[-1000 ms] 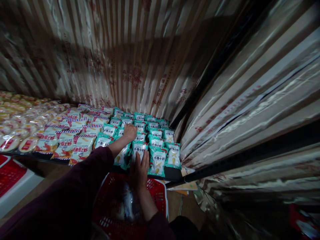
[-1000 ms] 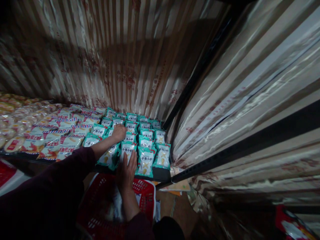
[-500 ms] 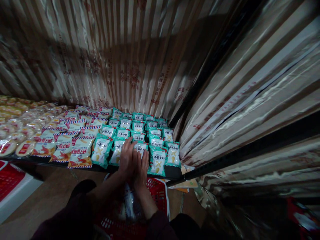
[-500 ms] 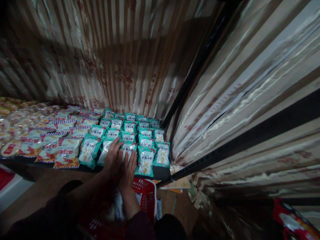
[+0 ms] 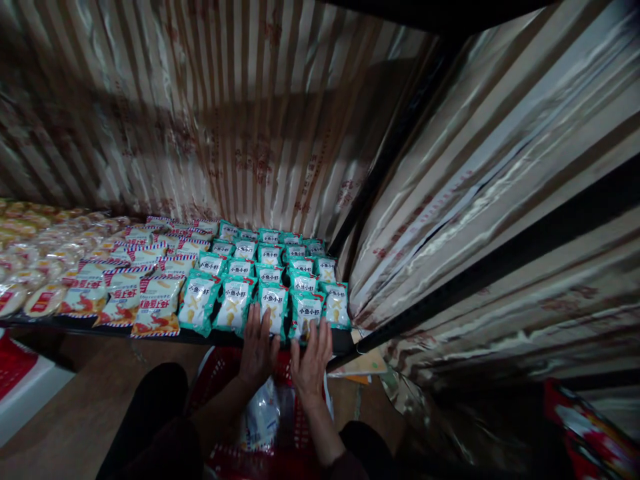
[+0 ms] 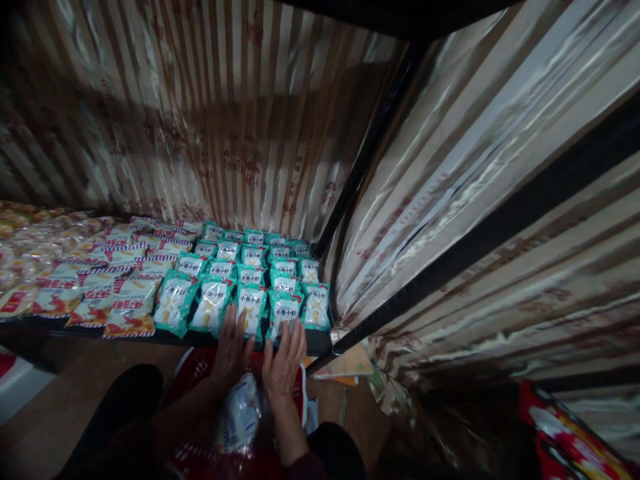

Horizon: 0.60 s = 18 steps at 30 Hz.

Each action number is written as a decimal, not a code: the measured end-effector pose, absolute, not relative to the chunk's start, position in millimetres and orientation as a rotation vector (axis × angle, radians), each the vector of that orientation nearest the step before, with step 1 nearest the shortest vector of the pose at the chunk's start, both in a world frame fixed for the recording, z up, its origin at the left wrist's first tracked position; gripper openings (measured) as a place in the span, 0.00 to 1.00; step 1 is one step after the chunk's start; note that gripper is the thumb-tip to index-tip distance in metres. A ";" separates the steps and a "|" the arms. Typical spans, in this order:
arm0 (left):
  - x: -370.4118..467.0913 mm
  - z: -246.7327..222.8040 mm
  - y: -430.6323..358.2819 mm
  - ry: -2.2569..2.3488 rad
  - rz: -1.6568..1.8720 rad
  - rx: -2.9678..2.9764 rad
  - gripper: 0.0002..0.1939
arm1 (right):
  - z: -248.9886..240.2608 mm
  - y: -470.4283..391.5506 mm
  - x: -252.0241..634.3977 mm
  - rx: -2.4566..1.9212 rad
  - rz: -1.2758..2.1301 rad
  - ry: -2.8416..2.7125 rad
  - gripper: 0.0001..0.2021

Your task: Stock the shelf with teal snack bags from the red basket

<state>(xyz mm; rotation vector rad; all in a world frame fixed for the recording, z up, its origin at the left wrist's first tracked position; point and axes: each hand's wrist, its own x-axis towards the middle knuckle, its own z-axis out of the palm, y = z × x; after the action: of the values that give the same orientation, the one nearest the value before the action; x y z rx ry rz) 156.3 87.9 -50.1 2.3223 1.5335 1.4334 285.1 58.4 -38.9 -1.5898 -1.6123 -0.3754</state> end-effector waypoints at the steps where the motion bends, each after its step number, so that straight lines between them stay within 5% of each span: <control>1: 157.3 -52.3 89.3 1.555 1.428 2.349 0.36 | -37.2 60.8 290.8 -1.608 -0.381 -1.567 0.31; 7: 163.6 -65.0 93.9 1.637 1.458 2.319 0.35 | -39.0 81.4 306.8 -1.703 -0.174 -1.497 0.38; 18: 160.6 -68.1 92.1 1.662 1.360 2.328 0.28 | -48.3 92.4 306.9 -1.596 -0.111 -1.513 0.32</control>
<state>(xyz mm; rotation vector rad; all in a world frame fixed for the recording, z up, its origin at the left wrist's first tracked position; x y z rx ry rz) 160.6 92.1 -68.1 2.3281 1.6621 1.3602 306.9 92.4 -48.3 -1.5956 -1.5135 -0.1113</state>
